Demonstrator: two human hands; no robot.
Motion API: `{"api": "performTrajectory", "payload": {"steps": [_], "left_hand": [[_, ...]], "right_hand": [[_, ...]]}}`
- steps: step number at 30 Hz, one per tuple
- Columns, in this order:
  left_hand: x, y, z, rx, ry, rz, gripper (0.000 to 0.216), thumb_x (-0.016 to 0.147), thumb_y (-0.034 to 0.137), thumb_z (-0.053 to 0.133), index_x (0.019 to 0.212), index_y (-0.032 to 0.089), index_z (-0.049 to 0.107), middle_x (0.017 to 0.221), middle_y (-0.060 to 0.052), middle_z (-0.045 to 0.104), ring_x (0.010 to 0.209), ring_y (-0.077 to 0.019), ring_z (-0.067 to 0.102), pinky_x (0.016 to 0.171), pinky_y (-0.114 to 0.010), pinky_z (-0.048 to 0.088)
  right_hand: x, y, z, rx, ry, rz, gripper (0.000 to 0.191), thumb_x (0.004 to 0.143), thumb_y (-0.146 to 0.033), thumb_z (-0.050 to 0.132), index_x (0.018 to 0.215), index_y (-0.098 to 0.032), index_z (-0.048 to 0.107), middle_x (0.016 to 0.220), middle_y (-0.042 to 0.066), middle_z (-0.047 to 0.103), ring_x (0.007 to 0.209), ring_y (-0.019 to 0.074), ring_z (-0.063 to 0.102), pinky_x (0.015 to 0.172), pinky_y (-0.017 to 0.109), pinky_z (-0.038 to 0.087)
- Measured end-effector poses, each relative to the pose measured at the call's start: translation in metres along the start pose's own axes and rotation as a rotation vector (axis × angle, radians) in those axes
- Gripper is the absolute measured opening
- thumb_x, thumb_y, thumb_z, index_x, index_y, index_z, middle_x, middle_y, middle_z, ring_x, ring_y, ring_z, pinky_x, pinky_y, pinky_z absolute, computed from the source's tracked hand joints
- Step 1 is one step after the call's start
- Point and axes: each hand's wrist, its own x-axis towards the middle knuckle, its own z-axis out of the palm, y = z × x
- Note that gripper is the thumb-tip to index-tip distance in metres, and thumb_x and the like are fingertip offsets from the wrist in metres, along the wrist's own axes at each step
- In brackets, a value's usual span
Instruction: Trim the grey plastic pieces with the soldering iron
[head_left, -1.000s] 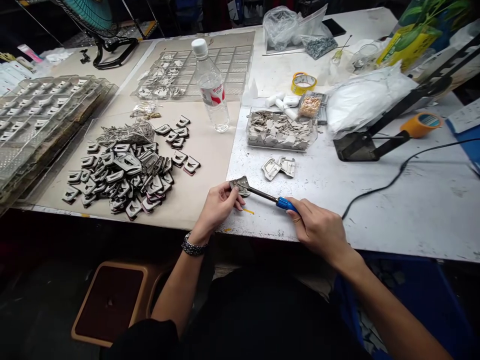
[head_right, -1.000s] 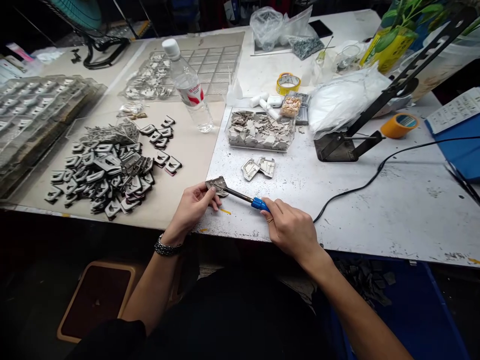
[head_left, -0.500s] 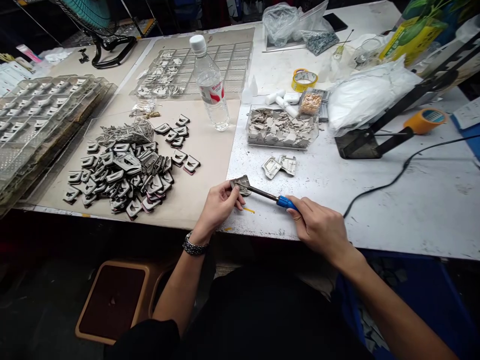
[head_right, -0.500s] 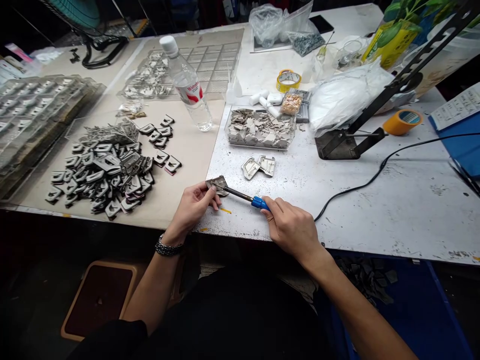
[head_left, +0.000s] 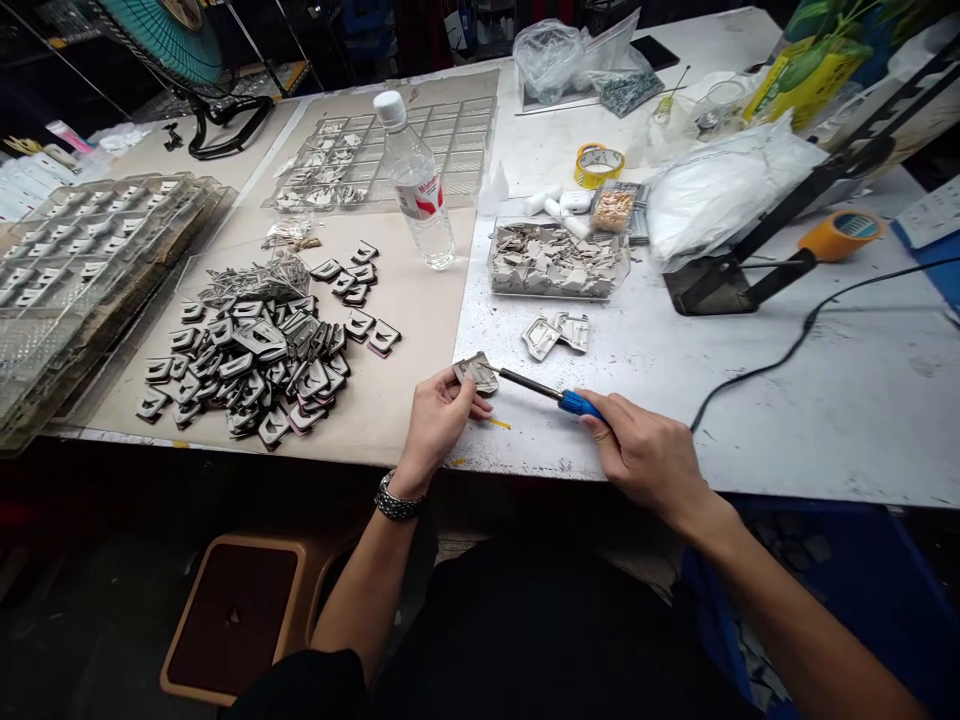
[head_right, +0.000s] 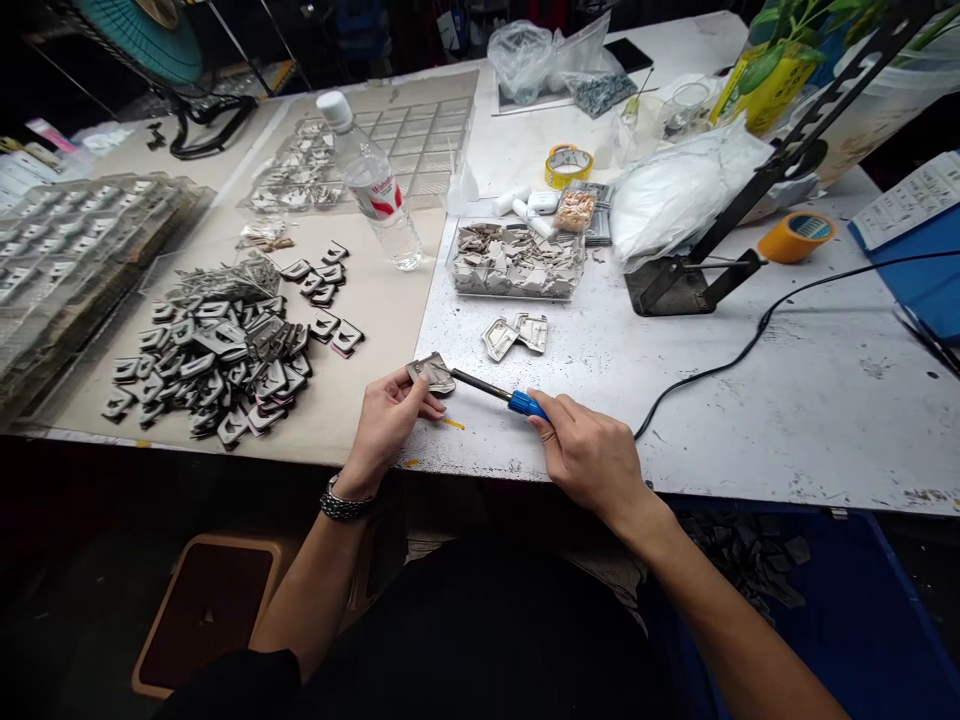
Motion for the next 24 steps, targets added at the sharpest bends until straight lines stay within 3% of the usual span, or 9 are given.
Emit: {"api": "performTrajectory", "payload": {"steps": [4,24], "left_hand": [[0.002,-0.001,0.003,-0.046,0.076,-0.06,0.038,0.098,0.052,0.082,0.093,0.015,0.073,0.073,-0.009,0.082,0.065,-0.0222,0.081,0.065,-0.032,0.069],[-0.003,0.011,0.006,0.039,0.055,-0.078,0.021,0.106,0.033,0.07,0.097,0.014,0.074,0.073,-0.007,0.082,0.064,-0.0196,0.081,0.066,-0.029,0.069]], "right_hand": [[-0.004,0.0,0.001,-0.052,0.014,-0.003,0.038,0.117,-0.033,0.052,0.146,-0.017,0.07,0.101,0.005,0.082,0.074,0.0184,0.071,0.061,0.033,0.042],[-0.004,-0.003,0.003,-0.155,0.001,-0.035,0.037,0.116,-0.03,0.056,0.146,-0.015,0.07,0.098,0.003,0.08,0.07,0.0153,0.066,0.06,0.032,0.036]]}}
